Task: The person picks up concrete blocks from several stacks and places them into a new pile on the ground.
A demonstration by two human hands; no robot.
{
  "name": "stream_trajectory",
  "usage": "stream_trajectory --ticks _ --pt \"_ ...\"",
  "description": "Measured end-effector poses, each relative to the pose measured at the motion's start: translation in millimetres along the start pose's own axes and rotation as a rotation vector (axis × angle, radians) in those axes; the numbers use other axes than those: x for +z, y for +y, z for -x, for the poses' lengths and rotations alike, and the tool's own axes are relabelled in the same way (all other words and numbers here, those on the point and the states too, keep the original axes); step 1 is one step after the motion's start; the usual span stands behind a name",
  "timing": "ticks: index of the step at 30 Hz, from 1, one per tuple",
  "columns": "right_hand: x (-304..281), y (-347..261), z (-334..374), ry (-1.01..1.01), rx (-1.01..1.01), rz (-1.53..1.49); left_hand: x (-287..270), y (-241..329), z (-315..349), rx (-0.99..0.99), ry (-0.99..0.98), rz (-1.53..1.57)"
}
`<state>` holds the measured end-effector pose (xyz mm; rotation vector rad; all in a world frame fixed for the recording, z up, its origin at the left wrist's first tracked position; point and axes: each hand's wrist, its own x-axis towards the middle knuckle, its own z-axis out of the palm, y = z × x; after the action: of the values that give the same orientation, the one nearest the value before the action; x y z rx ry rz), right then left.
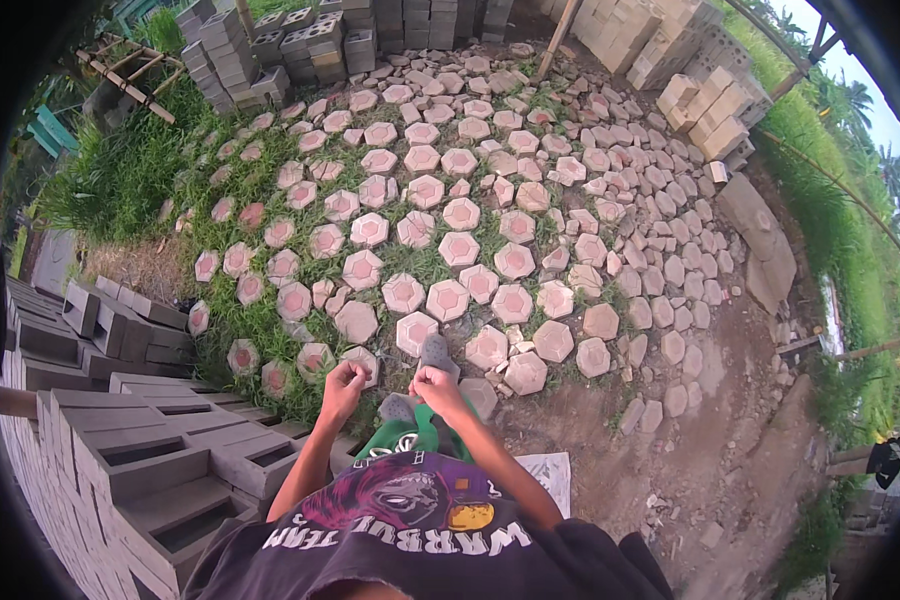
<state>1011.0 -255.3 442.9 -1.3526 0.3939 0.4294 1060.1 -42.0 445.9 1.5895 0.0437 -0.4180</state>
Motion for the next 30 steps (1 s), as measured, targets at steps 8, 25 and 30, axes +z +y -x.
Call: stream_trajectory --ticks 8,25,30 --pt "2.7 -72.0 -132.0 -0.056 -0.043 0.027 6.9 24.9 -77.4 -0.007 0.032 0.058" --pt "-48.0 -197.3 -277.1 -0.098 -0.087 -0.198 4.0 94.2 -266.6 0.021 0.101 0.072" --pt "-60.3 -208.0 -312.2 -0.073 -0.079 -0.275 -4.7 97.9 -325.5 -0.015 0.08 0.032"
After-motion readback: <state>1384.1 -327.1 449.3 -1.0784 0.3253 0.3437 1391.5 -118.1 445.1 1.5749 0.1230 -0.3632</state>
